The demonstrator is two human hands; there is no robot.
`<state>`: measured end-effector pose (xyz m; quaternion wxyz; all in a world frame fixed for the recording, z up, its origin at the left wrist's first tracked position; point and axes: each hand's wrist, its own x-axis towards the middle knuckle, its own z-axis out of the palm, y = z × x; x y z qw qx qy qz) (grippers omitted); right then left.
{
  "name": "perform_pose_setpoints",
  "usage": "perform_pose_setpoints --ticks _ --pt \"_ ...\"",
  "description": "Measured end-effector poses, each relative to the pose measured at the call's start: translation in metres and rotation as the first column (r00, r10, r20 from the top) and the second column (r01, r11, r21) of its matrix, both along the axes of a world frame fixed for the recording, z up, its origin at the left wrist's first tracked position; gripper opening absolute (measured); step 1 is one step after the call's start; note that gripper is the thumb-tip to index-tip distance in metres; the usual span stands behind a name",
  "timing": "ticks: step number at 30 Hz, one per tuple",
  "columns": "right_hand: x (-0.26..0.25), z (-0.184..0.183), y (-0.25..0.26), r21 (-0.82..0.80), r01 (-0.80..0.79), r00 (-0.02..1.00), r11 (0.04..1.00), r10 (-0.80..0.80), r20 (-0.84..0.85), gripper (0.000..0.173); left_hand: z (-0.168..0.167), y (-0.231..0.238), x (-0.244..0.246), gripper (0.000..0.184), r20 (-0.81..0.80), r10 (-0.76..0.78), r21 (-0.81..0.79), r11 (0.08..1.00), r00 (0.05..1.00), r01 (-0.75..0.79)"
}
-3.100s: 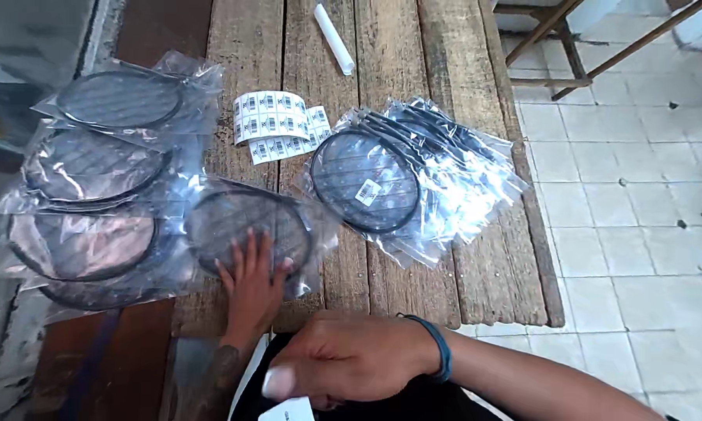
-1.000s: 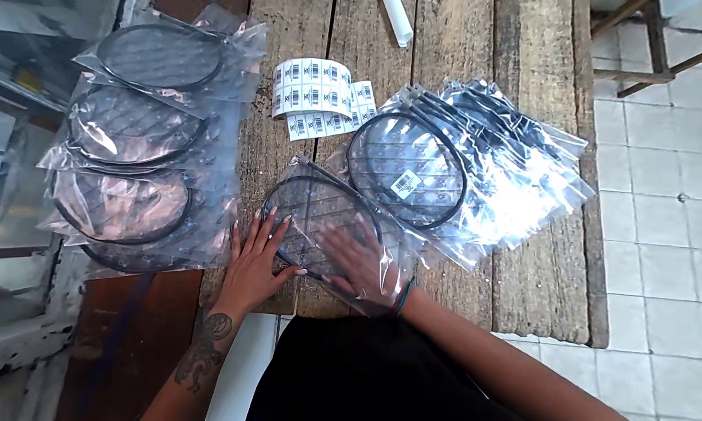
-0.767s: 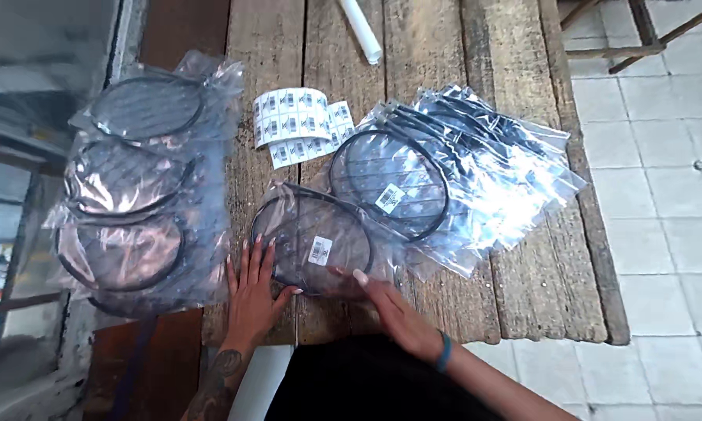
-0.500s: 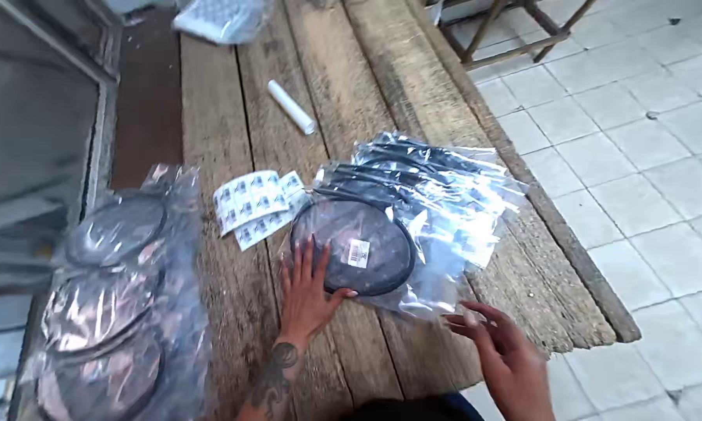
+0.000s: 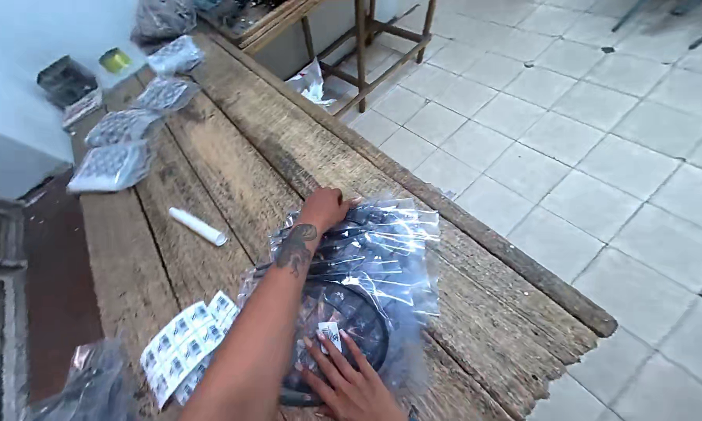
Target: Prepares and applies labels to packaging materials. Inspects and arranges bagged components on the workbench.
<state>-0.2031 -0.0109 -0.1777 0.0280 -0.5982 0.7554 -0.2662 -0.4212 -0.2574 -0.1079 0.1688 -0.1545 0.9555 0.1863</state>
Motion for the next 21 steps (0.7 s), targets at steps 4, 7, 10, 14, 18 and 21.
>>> perform_pose_setpoints --ticks 4,7,10,14,18,21 --pt "-0.043 -0.005 0.020 -0.035 -0.171 0.985 0.985 0.170 -0.024 0.051 0.003 -0.013 0.023 0.076 0.093 -0.041 0.053 0.998 0.995 0.036" --pt "-0.077 0.003 0.039 -0.071 -0.344 0.938 0.936 0.339 -0.068 0.040 0.023 -0.017 0.088 0.066 0.049 0.007 0.199 0.980 0.999 -0.017" --pt "-0.091 0.007 0.049 -0.080 -0.495 0.863 0.865 0.479 -0.163 0.041 0.051 -0.003 0.190 0.087 0.150 0.144 0.317 0.930 0.978 -0.186" --pt "-0.090 0.017 0.044 -0.028 -0.642 0.757 0.766 0.628 -0.180 0.047 0.047 0.038 0.310 0.125 0.192 0.534 0.326 0.757 0.823 -0.567" --pt "-0.082 0.048 0.062 -0.149 -0.239 0.951 0.959 0.262 0.162 0.048 0.045 0.127 0.409 0.122 -0.032 0.874 0.427 0.451 0.486 -0.784" --pt "-0.062 0.046 0.066 -0.081 0.103 0.585 0.991 0.005 0.811 0.093 0.058 0.181 0.458 0.122 -0.141 0.943 0.486 0.330 0.300 -0.809"
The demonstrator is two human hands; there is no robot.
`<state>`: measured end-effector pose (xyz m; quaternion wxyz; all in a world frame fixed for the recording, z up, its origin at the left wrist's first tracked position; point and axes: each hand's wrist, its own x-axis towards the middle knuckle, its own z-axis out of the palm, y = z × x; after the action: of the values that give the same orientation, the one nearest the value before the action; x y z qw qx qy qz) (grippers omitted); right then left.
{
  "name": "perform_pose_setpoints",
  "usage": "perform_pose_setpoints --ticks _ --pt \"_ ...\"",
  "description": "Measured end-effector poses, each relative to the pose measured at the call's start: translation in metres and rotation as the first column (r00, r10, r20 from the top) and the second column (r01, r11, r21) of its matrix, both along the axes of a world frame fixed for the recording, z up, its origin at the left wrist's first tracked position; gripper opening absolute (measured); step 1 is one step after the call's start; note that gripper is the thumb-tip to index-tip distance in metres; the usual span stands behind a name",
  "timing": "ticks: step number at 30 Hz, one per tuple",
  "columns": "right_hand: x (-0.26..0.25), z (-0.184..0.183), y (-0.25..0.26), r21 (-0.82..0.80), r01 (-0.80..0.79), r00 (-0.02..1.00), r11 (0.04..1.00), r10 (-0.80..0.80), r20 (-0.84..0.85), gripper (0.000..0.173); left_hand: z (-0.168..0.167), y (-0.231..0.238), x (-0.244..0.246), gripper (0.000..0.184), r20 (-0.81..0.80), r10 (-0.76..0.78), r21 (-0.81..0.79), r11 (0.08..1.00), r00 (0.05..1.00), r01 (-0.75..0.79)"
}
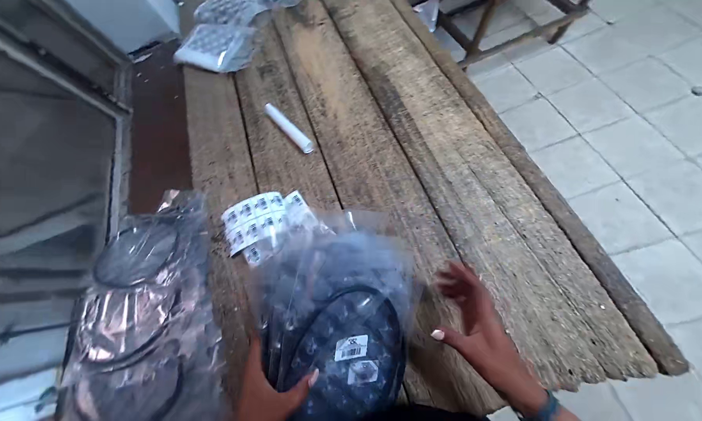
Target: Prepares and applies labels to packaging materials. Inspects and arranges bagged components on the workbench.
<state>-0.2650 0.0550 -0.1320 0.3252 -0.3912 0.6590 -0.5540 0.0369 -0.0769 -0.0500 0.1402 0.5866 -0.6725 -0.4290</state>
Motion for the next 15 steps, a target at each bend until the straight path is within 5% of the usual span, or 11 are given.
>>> perform_pose_setpoints --ticks 2,5,8,11,13,15 --pt "0.034 -0.007 -0.007 0.065 -0.109 0.896 0.992 0.070 0.438 0.108 0.004 0.019 0.022 0.118 -0.051 0.054 -0.029 0.998 0.997 -0.056" --pt "0.076 0.011 -0.035 0.134 -0.287 0.693 0.949 0.109 0.713 0.092 -0.009 0.024 0.042 0.125 -0.144 0.127 0.000 0.992 0.981 -0.129" --pt "0.101 0.050 -0.047 0.156 -0.297 0.828 0.942 0.173 0.533 0.076 -0.020 0.022 0.046 0.123 -0.310 0.294 0.026 0.953 0.904 -0.301" --pt "0.093 0.094 -0.044 -0.102 -0.300 0.928 0.948 0.315 0.201 0.041 -0.006 0.027 0.048 0.095 -0.538 0.135 -0.169 0.950 0.832 -0.263" --pt "0.072 0.126 -0.036 -0.011 -0.334 0.931 0.942 0.332 0.149 0.035 0.005 0.041 0.063 0.067 -0.513 0.075 -0.180 0.965 0.855 -0.192" --pt "0.053 0.133 -0.031 0.098 -0.375 0.922 0.922 0.359 0.146 0.040 0.008 0.055 0.083 0.041 -0.371 0.132 -0.020 0.989 0.919 -0.149"
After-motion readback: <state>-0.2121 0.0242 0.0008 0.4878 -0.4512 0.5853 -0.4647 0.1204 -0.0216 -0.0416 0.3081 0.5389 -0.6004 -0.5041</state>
